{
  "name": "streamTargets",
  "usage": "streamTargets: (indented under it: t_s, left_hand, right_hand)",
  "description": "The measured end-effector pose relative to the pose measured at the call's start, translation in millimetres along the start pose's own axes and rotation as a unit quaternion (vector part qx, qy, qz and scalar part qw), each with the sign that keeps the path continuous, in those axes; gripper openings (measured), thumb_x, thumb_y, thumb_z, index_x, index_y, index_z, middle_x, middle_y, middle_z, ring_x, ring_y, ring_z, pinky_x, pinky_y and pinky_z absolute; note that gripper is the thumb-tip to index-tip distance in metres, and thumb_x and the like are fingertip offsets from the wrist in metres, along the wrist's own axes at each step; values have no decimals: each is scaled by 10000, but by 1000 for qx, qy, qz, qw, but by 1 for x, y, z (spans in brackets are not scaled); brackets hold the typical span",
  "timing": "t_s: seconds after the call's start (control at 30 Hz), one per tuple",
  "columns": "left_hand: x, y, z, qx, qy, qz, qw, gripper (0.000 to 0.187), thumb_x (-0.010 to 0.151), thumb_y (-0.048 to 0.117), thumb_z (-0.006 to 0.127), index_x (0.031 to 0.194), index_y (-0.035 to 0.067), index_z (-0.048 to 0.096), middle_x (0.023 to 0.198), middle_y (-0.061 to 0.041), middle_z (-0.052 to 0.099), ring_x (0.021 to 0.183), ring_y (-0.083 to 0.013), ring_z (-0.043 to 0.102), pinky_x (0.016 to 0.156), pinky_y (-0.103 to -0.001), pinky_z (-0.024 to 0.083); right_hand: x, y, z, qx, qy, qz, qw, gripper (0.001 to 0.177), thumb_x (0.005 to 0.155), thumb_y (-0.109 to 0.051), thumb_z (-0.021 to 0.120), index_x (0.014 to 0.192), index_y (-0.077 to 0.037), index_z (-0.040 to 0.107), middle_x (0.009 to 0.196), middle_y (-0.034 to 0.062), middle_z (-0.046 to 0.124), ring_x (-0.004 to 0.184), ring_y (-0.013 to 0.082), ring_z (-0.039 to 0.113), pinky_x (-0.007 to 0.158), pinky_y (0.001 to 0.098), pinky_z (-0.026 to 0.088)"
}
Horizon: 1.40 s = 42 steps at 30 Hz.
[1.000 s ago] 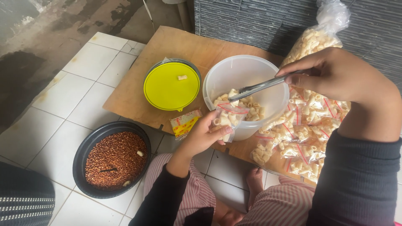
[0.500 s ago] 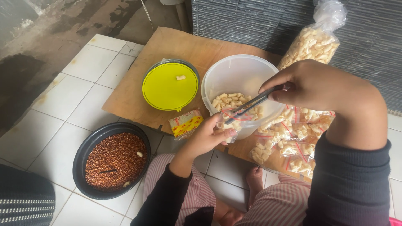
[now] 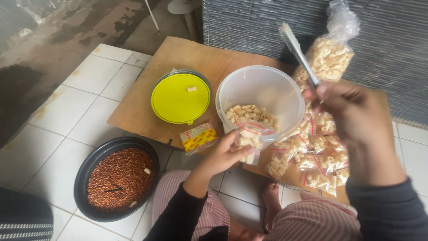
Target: A person is using tongs to fill small plastic bags with snacks from a large container and then sealing the bags.
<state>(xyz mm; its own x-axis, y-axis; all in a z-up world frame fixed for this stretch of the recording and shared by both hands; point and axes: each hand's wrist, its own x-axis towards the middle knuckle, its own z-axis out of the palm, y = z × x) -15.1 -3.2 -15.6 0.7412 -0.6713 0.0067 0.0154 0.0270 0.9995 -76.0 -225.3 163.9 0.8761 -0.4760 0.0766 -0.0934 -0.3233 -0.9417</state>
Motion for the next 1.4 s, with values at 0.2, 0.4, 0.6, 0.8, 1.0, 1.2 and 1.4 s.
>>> streamTargets:
  t_s: [0.2, 0.4, 0.6, 0.8, 1.0, 1.2, 1.4]
  left_hand:
    - [15, -28, 34, -117, 16, 108, 987, 337, 935, 153, 782, 1202, -6, 652, 1053, -127, 739, 975, -169, 686, 770, -315, 640]
    - [19, -45, 49, -97, 25, 106, 989, 317, 939, 187, 787, 1163, -3, 668, 1034, -150, 763, 954, -168, 710, 756, -328, 635]
    - [27, -52, 71, -93, 18, 118, 988, 318, 942, 141, 775, 1195, -18, 664, 1053, -151, 759, 996, -174, 695, 823, -358, 611]
    - [40, -47, 85, -115, 13, 131, 985, 421, 892, 154, 826, 1234, -16, 648, 1070, -146, 749, 1010, -180, 684, 860, -375, 604]
    - [58, -31, 104, -186, 76, 176, 964, 189, 937, 95, 769, 1095, 4, 721, 1007, -115, 755, 989, -154, 704, 892, -317, 588]
    - [58, -21, 108, -159, 97, 167, 968, 120, 933, 86, 764, 1024, 7, 767, 935, -127, 787, 934, -156, 733, 847, -309, 610]
    - [62, -55, 90, -129, 111, 172, 970, 82, 916, 45, 768, 980, 2, 793, 928, -161, 810, 920, -201, 764, 844, -345, 613]
  right_hand:
    - [-2, 143, 21, 353, -117, 105, 922, 133, 1028, -58, 462, 1119, 17, 524, 935, 175, 650, 750, 282, 664, 813, 394, 479]
    - [-22, 157, 15, 172, -157, -3, 972, 448, 898, -168, 723, 1249, 84, 603, 748, 76, 471, 647, 163, 504, 649, 290, 423]
    - [-26, 150, 3, 1, -71, -5, 997, 164, 805, -126, 863, 928, -38, 801, 474, -11, 440, 355, 80, 430, 366, 198, 329]
    - [-33, 139, -7, -34, -45, 35, 998, 116, 825, -171, 875, 886, -86, 824, 472, -31, 432, 421, 79, 409, 466, 215, 324]
    - [-32, 140, -18, -16, -52, 4, 999, 111, 825, -123, 854, 897, -45, 821, 448, -6, 452, 404, 93, 447, 472, 231, 336]
    - [-28, 148, -26, -20, -37, -12, 999, 64, 836, -86, 826, 891, -54, 825, 438, 6, 462, 392, 104, 442, 482, 243, 349]
    - [-26, 157, -35, -10, -41, -16, 999, 66, 838, -78, 831, 884, -33, 816, 430, 3, 455, 394, 91, 429, 485, 235, 335]
